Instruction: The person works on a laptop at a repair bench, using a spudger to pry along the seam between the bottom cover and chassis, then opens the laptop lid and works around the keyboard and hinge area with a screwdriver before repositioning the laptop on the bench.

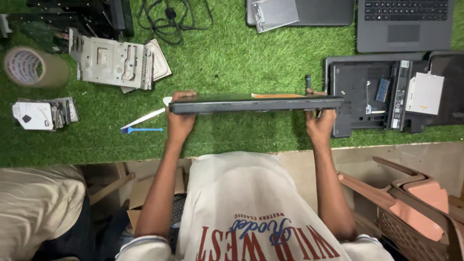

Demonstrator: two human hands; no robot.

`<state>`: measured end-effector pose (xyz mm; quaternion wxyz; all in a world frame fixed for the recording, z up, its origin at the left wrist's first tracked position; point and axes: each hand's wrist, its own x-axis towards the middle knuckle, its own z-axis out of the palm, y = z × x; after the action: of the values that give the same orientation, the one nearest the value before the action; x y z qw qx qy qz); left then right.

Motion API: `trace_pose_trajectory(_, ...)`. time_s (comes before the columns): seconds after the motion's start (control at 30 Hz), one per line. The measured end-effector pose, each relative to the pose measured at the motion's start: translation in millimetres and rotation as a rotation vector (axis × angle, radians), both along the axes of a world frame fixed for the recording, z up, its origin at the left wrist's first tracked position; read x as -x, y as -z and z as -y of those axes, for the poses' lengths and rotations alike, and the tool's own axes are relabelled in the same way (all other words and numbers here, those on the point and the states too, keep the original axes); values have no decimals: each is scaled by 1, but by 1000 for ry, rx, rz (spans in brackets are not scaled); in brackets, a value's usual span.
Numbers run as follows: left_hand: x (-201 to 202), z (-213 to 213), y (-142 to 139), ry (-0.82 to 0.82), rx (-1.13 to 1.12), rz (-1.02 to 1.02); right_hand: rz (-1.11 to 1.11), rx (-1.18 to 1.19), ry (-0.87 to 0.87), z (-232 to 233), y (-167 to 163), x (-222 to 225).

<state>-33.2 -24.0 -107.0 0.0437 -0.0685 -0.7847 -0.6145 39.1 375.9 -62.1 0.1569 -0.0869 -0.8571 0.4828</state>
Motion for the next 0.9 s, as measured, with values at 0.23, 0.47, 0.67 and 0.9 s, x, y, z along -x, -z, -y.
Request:
trace_pose_trajectory(0.23, -6, 1, -4, -23, 113, -52, 43, -142, 33, 7, -13, 2)
trace_pose_trajectory(0.47, 2, 2, -9, 30, 65, 117, 76, -161, 58, 9, -23, 5)
trace_pose_trajectory(0.67, 4, -9, -12, -63, 194, -84, 69, -135, 47, 4, -17, 8)
trace_pose_trajectory(0.9, 8, -3, -4, -50, 309, -76, 62, -94, 52, -3, -6, 11)
